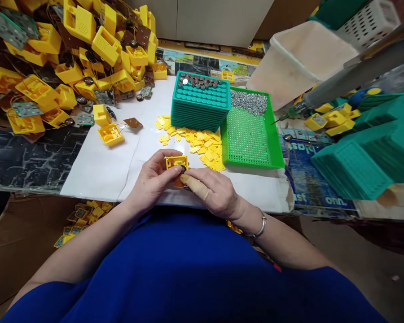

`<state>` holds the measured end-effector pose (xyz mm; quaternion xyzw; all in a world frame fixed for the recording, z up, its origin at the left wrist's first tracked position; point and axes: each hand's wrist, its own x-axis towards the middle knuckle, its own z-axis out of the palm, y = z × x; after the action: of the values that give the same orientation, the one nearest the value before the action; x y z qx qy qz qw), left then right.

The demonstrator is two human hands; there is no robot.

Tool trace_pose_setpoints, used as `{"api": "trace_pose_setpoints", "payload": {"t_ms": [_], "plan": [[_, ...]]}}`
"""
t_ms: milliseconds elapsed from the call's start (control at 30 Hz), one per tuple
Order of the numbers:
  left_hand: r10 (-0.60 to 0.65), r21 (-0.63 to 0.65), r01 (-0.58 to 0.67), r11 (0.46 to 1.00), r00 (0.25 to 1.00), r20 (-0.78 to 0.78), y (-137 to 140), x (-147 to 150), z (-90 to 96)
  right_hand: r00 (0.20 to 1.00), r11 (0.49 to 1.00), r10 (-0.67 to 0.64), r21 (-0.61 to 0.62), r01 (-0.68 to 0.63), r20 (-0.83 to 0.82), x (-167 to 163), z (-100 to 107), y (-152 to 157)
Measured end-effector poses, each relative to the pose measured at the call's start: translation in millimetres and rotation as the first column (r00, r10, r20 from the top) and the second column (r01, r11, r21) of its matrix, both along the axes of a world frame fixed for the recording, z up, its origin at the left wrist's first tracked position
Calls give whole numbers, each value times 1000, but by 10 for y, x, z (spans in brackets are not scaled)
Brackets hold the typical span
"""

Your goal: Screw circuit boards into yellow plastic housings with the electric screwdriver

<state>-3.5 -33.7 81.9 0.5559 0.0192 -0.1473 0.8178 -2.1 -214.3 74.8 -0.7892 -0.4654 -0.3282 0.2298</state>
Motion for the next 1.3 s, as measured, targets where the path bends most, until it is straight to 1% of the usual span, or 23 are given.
{"api": "trace_pose_setpoints", "payload": {"t_ms": [33,133,167,200,267,300,333,400,467,533,667,767,800,867,933,1033,1100,1167,1200,1300], "plan": [[9,21,-10,1000,1000,10,-2,0,-5,1000,1000,0,12,0,-23,2,-1,-1],[10,52,-10,999,1000,11,-6,7,-5,990,993,-13,116,29,-139,-6,14,-6],[5,54,-6,999,1000,9,-7,11,-4,990,991,-8,128,27,-141,-9,29,-10],[2,57,-2,998,1000,5,-8,16,-3,994,993,3,116,10,-108,-11,49,-15],[0,64,0,998,1000,-12,-12,24,-4,999,999,32,27,-32,0,-2,99,-29],[-1,63,3,998,1000,-23,-16,29,-6,999,999,35,-19,-34,29,11,124,-37],[-8,52,10,999,999,-39,-19,34,-6,999,999,27,-46,-26,19,29,147,-44],[-43,-9,43,999,994,-95,-27,44,-3,993,999,6,-53,-12,-118,81,180,-54],[-95,-99,78,992,980,-174,-30,55,9,952,1000,7,-21,-14,-307,141,194,-61],[-130,-176,88,980,961,-244,-22,67,23,903,1000,23,9,-21,-428,198,190,-66],[-151,-252,76,965,944,-293,14,77,31,864,1000,10,12,-5,-503,261,152,-80],[-159,-262,80,962,941,-298,27,72,30,850,1000,-11,-30,-6,-527,266,140,-86],[-161,-264,81,961,941,-298,28,70,33,845,1000,-13,-26,-2,-534,263,143,-83],[-162,-269,82,960,944,-289,28,67,47,831,999,-13,24,31,-556,250,156,-71],[-162,-257,92,962,950,-266,30,66,69,814,988,7,128,83,-581,228,162,-50],[-163,-212,117,970,963,-215,40,62,96,772,937,66,304,169,-632,177,128,-13],[-166,-191,130,973,969,-184,48,58,104,737,894,108,389,222,-667,135,78,5],[-164,-190,133,973,973,-161,55,52,107,716,861,144,443,249,-683,94,25,14],[-165,-195,134,972,974,-153,58,49,109,718,852,152,458,253,-679,75,3,16],[-176,-217,144,966,975,-139,65,40,122,768,848,125,469,246,-628,36,-30,17]]}}
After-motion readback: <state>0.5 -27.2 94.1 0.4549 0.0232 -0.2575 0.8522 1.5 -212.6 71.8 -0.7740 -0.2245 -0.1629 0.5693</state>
